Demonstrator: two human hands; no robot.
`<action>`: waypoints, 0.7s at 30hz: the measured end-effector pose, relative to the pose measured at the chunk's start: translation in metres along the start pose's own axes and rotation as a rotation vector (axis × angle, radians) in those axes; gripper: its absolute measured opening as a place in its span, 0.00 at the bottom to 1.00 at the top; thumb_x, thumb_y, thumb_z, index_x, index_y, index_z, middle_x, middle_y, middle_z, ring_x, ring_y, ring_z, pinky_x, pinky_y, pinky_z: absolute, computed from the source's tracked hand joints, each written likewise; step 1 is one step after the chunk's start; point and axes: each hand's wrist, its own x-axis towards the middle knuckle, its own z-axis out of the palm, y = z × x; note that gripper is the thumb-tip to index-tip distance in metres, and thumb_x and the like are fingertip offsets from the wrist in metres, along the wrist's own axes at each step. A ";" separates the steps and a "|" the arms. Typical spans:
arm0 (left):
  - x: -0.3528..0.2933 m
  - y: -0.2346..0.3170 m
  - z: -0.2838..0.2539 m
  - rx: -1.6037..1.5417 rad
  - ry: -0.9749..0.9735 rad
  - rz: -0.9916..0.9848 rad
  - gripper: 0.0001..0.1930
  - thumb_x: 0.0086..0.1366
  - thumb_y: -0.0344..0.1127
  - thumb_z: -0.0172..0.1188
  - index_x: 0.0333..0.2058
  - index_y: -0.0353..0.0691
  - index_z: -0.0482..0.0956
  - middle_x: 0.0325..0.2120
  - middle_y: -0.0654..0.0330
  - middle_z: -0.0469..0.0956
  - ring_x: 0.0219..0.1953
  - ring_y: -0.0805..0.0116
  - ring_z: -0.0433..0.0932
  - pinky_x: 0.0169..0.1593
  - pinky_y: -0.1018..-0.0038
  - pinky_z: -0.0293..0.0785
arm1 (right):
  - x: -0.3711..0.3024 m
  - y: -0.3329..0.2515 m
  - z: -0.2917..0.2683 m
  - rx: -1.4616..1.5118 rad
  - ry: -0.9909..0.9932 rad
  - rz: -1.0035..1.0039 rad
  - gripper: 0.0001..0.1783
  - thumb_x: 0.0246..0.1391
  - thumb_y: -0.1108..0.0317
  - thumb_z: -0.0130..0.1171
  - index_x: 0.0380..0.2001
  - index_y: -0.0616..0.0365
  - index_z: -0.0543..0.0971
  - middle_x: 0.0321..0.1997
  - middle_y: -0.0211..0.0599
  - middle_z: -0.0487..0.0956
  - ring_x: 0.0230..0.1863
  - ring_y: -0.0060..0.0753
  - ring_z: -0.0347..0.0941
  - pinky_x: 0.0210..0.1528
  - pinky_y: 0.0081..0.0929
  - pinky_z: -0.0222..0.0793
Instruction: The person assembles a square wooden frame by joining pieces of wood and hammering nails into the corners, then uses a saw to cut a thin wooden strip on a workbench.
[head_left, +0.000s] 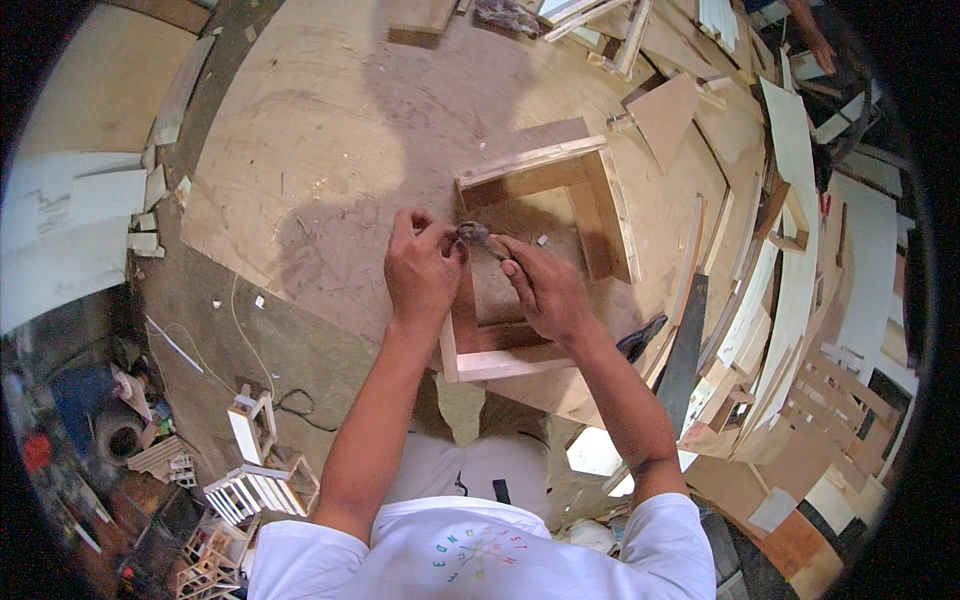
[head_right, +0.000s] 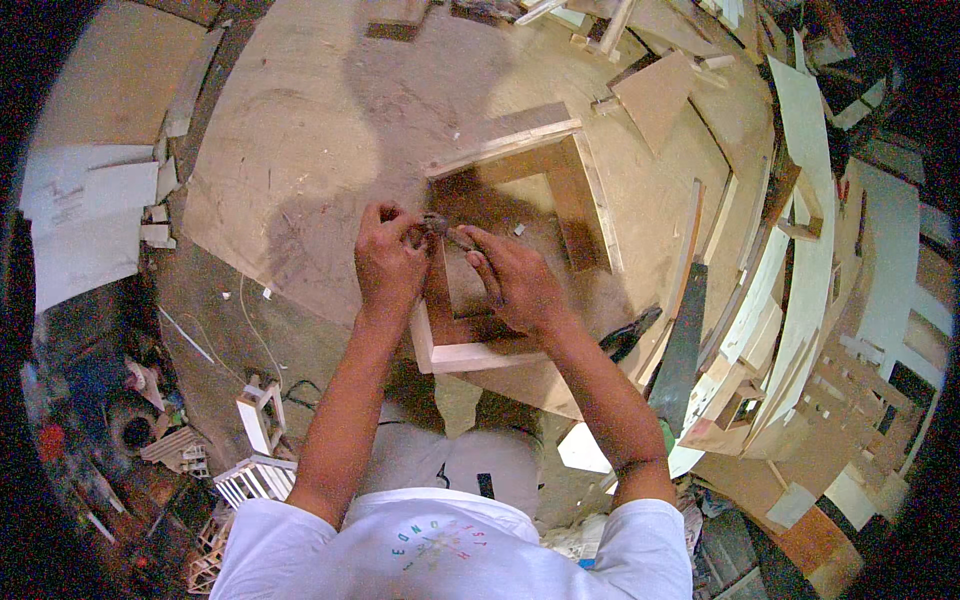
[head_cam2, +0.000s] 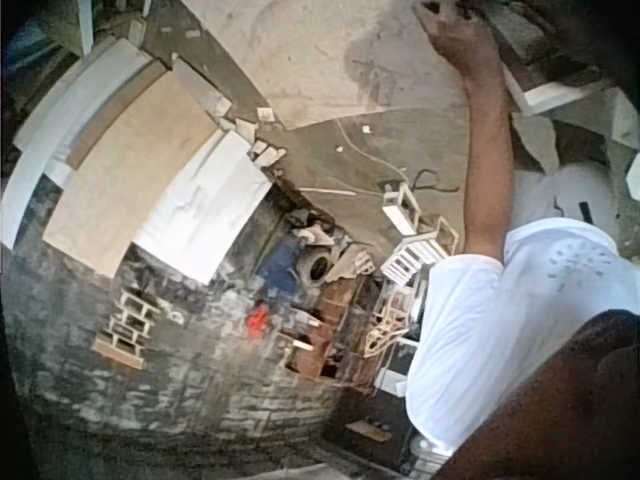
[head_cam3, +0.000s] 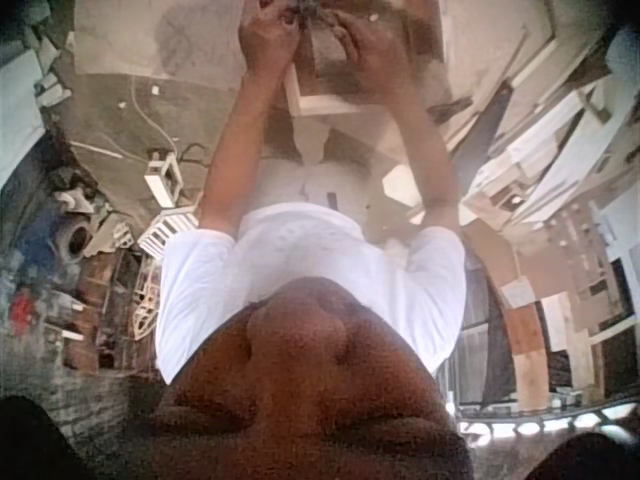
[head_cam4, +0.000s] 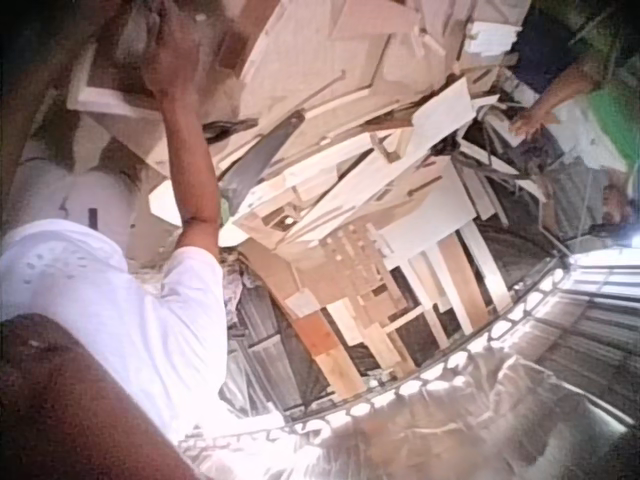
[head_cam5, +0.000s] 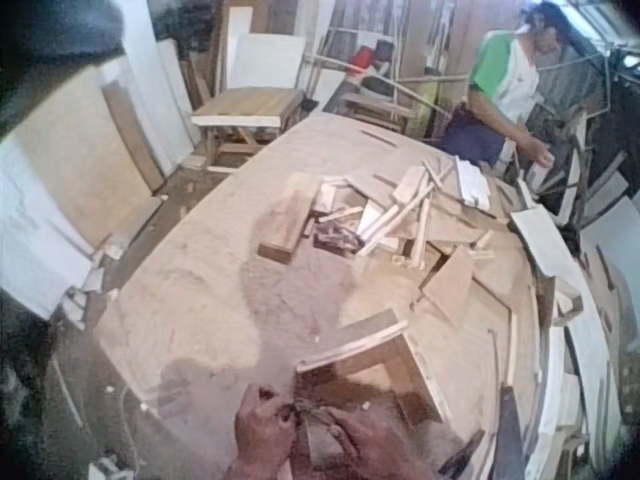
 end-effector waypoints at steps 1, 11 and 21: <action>0.000 0.000 0.000 0.005 0.001 0.004 0.10 0.48 0.24 0.71 0.32 0.37 0.86 0.37 0.51 0.76 0.40 0.50 0.80 0.43 0.59 0.78 | 0.000 0.000 0.000 0.006 0.006 0.001 0.20 0.70 0.59 0.53 0.58 0.56 0.78 0.51 0.53 0.82 0.48 0.58 0.80 0.48 0.44 0.76; 0.002 0.001 0.001 0.000 -0.047 -0.054 0.11 0.47 0.24 0.71 0.32 0.37 0.86 0.37 0.52 0.75 0.42 0.50 0.78 0.46 0.58 0.77 | -0.002 0.011 0.006 -0.060 0.001 -0.036 0.20 0.71 0.59 0.52 0.58 0.57 0.77 0.50 0.54 0.82 0.48 0.57 0.81 0.48 0.43 0.76; 0.003 0.000 -0.002 -0.007 -0.065 -0.028 0.08 0.48 0.25 0.70 0.30 0.37 0.85 0.36 0.52 0.77 0.41 0.50 0.78 0.45 0.58 0.76 | -0.004 0.005 0.005 -0.050 0.033 -0.017 0.19 0.71 0.60 0.51 0.56 0.59 0.78 0.48 0.54 0.82 0.47 0.57 0.81 0.45 0.45 0.76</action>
